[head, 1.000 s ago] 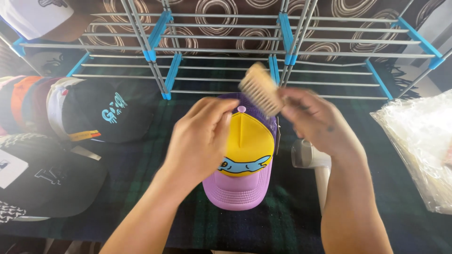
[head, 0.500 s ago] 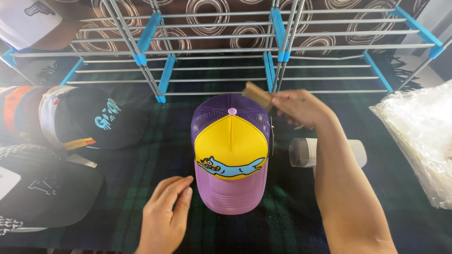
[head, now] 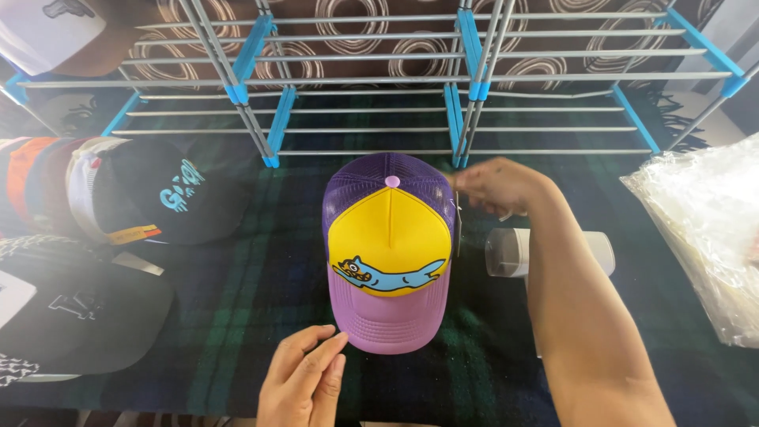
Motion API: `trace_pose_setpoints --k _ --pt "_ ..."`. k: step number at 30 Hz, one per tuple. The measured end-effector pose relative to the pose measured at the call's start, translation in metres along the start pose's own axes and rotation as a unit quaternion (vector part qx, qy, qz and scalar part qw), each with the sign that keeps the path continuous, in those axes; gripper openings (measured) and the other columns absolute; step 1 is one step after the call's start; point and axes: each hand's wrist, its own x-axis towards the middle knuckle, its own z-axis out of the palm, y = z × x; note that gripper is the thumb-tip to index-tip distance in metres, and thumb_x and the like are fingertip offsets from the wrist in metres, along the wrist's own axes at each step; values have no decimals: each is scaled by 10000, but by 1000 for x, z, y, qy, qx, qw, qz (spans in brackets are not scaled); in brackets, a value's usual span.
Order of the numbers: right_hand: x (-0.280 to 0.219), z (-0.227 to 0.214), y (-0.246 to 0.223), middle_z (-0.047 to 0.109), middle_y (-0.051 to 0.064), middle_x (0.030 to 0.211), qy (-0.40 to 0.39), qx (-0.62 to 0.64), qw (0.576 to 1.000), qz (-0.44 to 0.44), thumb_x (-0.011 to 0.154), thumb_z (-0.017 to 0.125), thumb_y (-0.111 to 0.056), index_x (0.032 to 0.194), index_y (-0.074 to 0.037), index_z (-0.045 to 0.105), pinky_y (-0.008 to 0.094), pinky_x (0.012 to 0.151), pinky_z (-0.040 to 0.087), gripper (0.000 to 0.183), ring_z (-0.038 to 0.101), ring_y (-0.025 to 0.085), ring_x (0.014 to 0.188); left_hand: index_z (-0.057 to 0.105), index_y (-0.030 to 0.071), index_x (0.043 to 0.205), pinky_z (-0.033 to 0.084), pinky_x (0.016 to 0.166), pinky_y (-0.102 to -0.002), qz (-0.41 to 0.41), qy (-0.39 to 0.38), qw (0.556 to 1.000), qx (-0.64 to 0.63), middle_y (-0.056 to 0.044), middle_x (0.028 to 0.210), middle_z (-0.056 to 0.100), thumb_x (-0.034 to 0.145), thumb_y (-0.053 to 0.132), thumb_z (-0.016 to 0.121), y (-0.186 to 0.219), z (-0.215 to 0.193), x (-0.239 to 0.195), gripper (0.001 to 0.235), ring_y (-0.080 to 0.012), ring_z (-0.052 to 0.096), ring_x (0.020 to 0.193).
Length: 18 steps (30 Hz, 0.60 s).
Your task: The person places a white and brown cap on a metal rack, then picks up a purple and yellow cap. They brush the cap with a wooden brush and then use a hair dryer to dry it.
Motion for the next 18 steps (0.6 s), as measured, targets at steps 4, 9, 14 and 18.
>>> trace_pose_setpoints --k 4,9,14,18 --pt "2 -11 21 660 72 941 98 200 956 -191 1050 537 -303 1443 -157 625 238 458 468 428 538 136 568 757 134 1161 624 885 -379 101 15 995 0 -71 1177 734 914 159 684 18 -11 19 259 -248 711 1102" --pt "-43 17 27 700 75 950 122 82 956 -254 1035 536 -188 1479 -190 623 293 482 471 452 545 152 579 697 109 1221 606 929 -443 204 28 978 -16 -116 1198 701 950 128 656 35 -20 37 274 -317 685 1123" --pt "-37 6 61 695 -2 1369 236 -33 956 -172 1013 550 -360 1418 -222 653 368 791 516 440 682 204 1071 687 69 1166 569 970 -453 303 45 952 9 -118 1187 679 959 92 644 49 -23 54 213 -319 670 1102" --pt "-60 20 35 623 51 920 230 167 946 -157 1066 513 -274 1466 -226 647 287 519 419 424 525 164 596 708 77 1120 543 926 -476 350 45 935 34 -107 1134 657 920 65 721 87 -12 87 200 -321 655 1102"
